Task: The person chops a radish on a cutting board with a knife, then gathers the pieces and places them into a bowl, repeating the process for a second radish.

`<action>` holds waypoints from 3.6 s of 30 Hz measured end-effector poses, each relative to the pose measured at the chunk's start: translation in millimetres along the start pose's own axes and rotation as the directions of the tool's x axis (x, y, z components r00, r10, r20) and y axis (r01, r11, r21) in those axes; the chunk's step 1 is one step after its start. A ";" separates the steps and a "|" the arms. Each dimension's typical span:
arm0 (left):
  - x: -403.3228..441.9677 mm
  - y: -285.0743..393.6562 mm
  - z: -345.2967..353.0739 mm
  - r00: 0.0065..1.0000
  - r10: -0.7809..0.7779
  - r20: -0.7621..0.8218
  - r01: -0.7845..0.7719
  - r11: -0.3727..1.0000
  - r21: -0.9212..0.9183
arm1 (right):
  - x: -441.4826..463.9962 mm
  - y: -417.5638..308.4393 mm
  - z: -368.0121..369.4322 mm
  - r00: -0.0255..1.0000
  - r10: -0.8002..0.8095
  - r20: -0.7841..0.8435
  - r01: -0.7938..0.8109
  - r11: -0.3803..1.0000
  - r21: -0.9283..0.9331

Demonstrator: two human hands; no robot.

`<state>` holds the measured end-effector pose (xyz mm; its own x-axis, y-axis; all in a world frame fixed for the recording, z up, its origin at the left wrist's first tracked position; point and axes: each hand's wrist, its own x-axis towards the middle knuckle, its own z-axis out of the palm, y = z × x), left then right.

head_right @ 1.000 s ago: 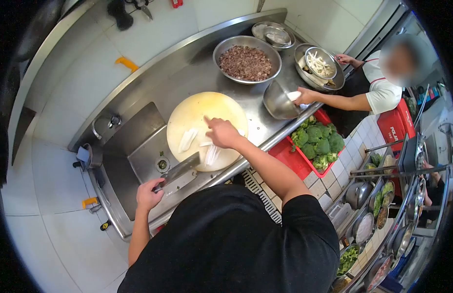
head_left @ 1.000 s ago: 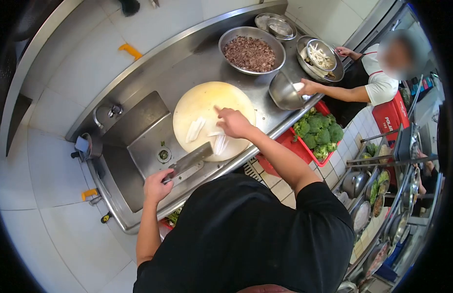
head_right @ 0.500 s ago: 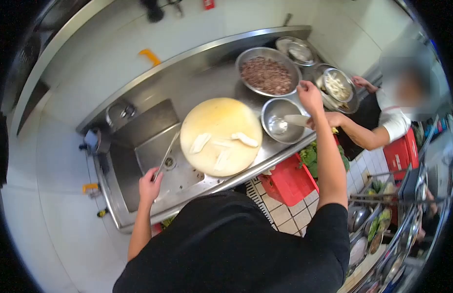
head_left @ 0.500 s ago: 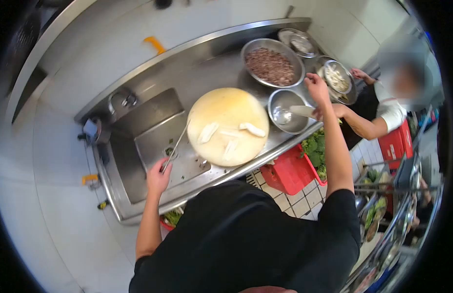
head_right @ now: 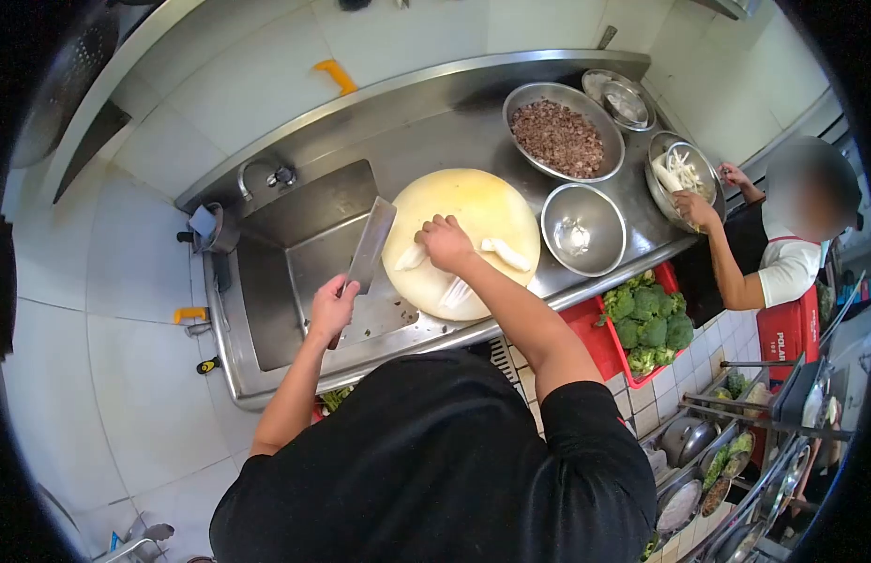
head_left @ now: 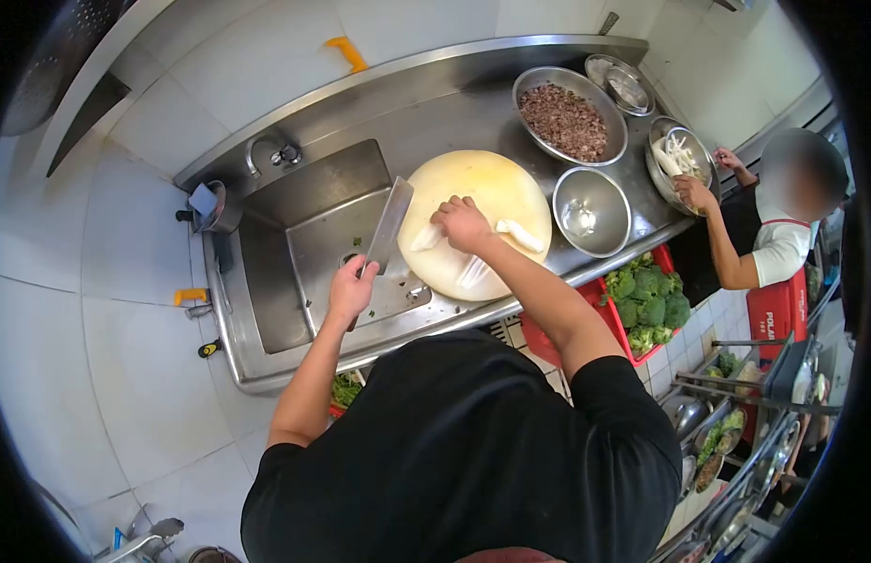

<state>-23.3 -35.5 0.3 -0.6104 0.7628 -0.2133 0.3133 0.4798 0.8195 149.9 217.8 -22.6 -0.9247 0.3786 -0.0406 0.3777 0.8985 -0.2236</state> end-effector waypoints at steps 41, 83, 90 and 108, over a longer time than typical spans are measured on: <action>0.2 33.8 4.6 0.936 -0.051 0.348 0.130 0.969 -0.209 | -92.2 18.6 6.2 0.961 0.182 -0.209 -0.195 0.980 -0.045; -29.8 64.9 56.2 0.858 0.051 0.511 -0.323 0.827 0.460 | -153.5 -1.6 23.7 0.945 0.296 -0.137 -0.218 0.887 0.406; -25.8 72.1 57.7 0.856 0.031 0.517 -0.327 0.806 0.493 | -149.3 -9.0 31.1 0.916 0.341 -0.211 -0.270 0.914 0.303; -58.6 74.4 60.6 0.863 -0.037 0.505 -0.297 0.771 0.563 | -136.7 -33.5 39.1 0.880 0.374 -0.293 -0.170 0.824 0.540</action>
<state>79.9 -18.2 41.5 -0.1709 0.8591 -0.4824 0.8323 0.3879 0.3961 261.7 127.3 -47.7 -0.6582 0.7343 0.1662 0.4428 0.5561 -0.7033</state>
